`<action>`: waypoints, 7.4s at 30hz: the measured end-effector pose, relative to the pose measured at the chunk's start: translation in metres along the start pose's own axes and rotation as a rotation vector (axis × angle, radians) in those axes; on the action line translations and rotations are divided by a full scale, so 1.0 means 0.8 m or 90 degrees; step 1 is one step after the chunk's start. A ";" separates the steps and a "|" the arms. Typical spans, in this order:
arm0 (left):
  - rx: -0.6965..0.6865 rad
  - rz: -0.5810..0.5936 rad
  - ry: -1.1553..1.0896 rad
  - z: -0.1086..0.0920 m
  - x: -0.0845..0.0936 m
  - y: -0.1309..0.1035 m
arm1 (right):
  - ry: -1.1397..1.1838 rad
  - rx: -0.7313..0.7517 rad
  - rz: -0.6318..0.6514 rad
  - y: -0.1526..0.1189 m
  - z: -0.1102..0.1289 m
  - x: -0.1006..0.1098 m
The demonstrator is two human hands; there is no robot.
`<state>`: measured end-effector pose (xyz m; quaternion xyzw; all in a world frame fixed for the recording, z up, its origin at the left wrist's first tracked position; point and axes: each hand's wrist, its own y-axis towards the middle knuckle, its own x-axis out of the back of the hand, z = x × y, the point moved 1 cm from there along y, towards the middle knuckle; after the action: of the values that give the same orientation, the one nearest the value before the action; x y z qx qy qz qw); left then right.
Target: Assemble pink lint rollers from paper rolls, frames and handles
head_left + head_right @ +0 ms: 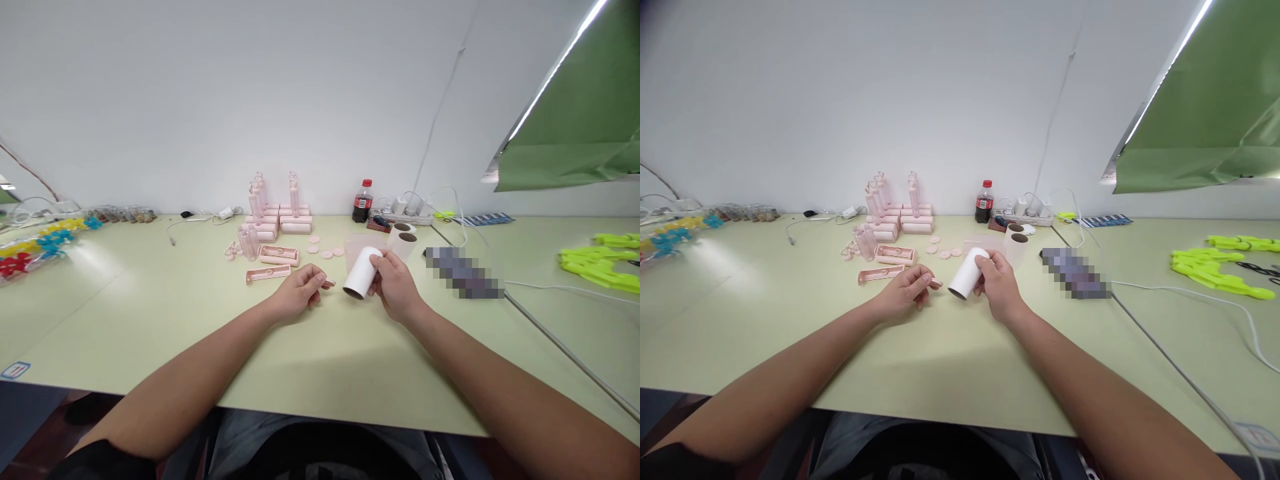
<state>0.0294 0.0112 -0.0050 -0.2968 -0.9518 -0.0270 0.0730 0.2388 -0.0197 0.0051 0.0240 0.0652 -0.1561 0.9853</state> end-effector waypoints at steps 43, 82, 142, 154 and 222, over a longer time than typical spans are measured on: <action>0.004 -0.116 0.296 -0.013 0.004 -0.004 | 0.129 0.052 -0.012 0.000 -0.018 -0.004; -0.155 -0.199 -0.031 -0.002 0.003 0.004 | 0.045 -0.068 0.196 -0.015 -0.019 -0.012; -0.245 -0.092 0.334 -0.006 0.006 -0.003 | 0.032 -0.003 0.346 -0.036 -0.018 -0.023; 0.158 -0.160 0.783 -0.023 0.095 0.006 | 0.064 -0.057 0.260 -0.032 -0.016 -0.022; -0.507 -0.157 0.229 -0.020 -0.017 -0.028 | 0.240 -0.314 0.543 -0.074 -0.006 -0.049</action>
<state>0.0300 -0.0164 0.0083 -0.1769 -0.8677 -0.4504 0.1140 0.1831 -0.0640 0.0039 -0.1563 0.2608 0.2855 0.9089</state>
